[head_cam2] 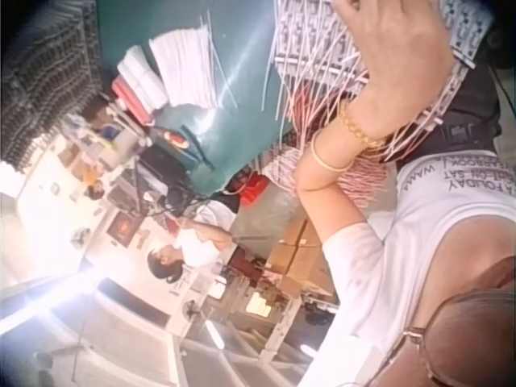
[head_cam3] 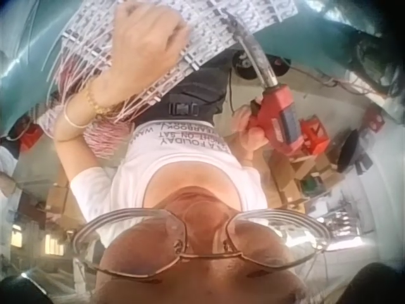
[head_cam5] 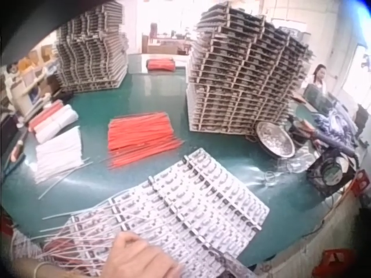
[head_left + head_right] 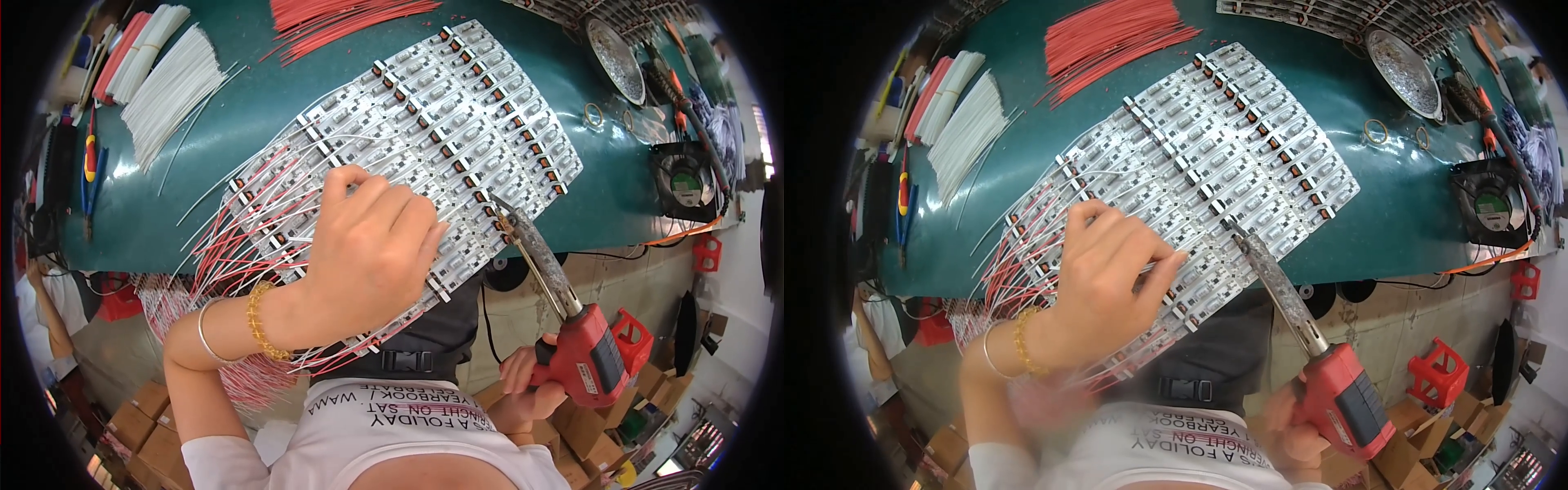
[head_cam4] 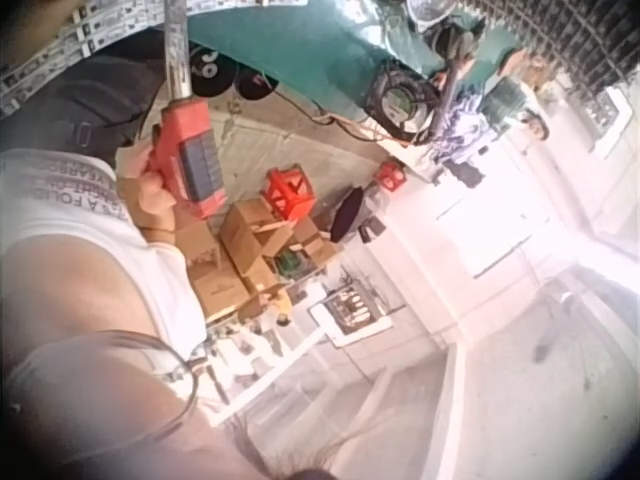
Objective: The person solders red and white wires onto a circuit board panel, positioning the wires by hand and securing them with a soldering tool.
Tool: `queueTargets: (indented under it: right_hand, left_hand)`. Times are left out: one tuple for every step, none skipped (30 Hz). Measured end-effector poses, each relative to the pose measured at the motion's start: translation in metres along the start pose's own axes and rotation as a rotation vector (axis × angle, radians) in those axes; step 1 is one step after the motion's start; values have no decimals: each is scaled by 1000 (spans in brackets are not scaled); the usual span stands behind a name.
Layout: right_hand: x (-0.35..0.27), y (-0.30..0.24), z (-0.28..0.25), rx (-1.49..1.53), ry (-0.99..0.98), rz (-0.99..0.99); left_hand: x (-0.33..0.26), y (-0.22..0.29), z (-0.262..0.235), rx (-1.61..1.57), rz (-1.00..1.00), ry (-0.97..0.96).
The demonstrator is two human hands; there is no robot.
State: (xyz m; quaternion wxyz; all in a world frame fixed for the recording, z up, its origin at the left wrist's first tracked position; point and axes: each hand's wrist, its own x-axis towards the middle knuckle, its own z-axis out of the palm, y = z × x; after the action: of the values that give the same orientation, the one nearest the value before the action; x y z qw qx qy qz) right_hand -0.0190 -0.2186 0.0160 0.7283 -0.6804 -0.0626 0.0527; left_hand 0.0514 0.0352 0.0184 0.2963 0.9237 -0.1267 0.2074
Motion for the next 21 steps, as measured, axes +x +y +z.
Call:
queueTargets:
  right_hand:
    - [-1,2,-2,12,12,-7]
    - [-2,4,-4,25,24,-13]
    - [-2,3,-5,26,27,-15]
    - [-1,2,-5,59,8,-11]
    - [-1,2,-6,88,-8,-6]
    - [-2,2,-7,89,-5,-6]
    - [-3,2,-8,92,8,-11]
    - [-4,2,-9,95,22,-16]
    - [-4,2,-9,95,24,-14]
    - [-5,0,-9,89,33,-7]
    - [-5,0,-9,83,39,0]
    - [-6,0,-10,84,39,2]
    - [-7,1,-10,84,38,1]
    - [-8,1,-12,86,40,0]
    - [-9,3,-13,87,43,1]
    - [-10,5,-15,90,31,-6]
    - [-11,6,-16,87,17,-14]
    - [-13,6,-20,83,19,-13]
    - [-16,7,-26,9,-18,-30]
    - [-18,8,-28,-57,-60,-46]
    - [-21,9,-30,-54,-61,-44]
  left_hand:
    - [0,0,0,1,4,0]
    - [0,0,-1,-25,-2,9]
    - [0,0,-1,-51,-8,18]
    - [0,0,-3,-47,-6,16]
    - [1,0,-5,-93,-17,10]
    - [1,1,-5,-139,-30,4]
    - [2,1,-6,-139,-29,2]
    - [2,2,-6,-131,-34,-15]
    - [2,2,-5,-123,-40,-33]
    - [2,3,-4,-124,-41,-35]
    - [1,4,-2,-78,-27,-26]
    - [1,4,-1,-33,-15,-16]
    - [1,4,0,-32,-17,-17]
    - [2,6,2,-21,-7,-19]
    - [2,7,4,-10,2,-21]
    - [2,8,6,-11,3,-24]
    - [3,9,6,-1,26,-32]
    - [3,9,7,7,49,-39]
    - [4,9,7,1,50,-39]
    - [2,9,7,11,49,-36]
    - [2,8,8,21,48,-32]
